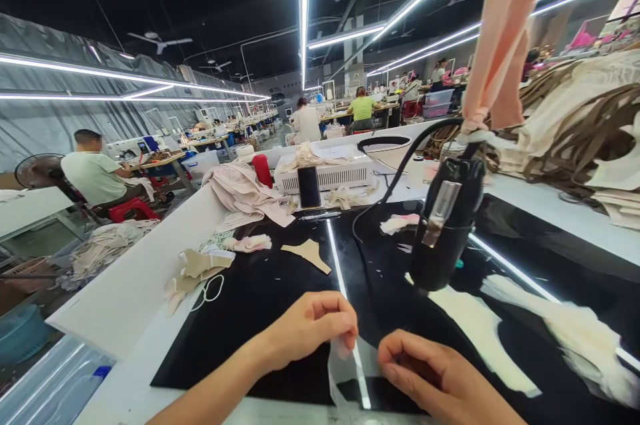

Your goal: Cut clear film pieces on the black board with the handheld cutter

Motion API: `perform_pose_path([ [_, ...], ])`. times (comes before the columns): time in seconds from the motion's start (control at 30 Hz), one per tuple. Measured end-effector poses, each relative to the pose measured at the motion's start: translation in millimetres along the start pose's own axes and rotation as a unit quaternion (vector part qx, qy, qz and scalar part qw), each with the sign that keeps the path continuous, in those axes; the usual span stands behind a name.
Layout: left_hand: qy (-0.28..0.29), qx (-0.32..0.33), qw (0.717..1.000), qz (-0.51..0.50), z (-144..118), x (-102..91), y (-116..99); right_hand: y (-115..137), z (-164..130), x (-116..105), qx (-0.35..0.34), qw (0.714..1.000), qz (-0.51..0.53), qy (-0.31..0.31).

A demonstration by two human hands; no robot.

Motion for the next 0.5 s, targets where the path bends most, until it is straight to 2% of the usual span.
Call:
perform_pose_path([
  [0.1, -0.033, 0.035, 0.993, 0.106, 3.5, -11.3, 2.5, 5.5, 5.1, -8.5, -0.066, 0.989, -0.124, -0.036],
  [0.2, -0.062, 0.073, 0.978, 0.183, 2.0, -19.7, 3.3, 7.9, 3.7, -6.3, -0.118, 0.973, -0.191, -0.047],
  [0.37, -0.074, 0.174, 0.913, 0.362, -5.0, -25.6, -0.8, 7.0, -5.2, -8.9, -0.177, 0.942, -0.260, -0.117],
  [0.5, -0.138, 0.199, 0.864, 0.441, 3.4, -53.9, -2.3, 14.5, -10.7, -13.5, -0.248, 0.916, -0.281, -0.144],
])
Point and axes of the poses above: each hand's wrist, its own z-axis towards the middle knuckle, its own x-axis out of the palm, y = z × x, the point moved 8 cm from there along z, towards the middle knuckle, and after that the axes turned 10 degrees about -y, right-handed, at the moved point
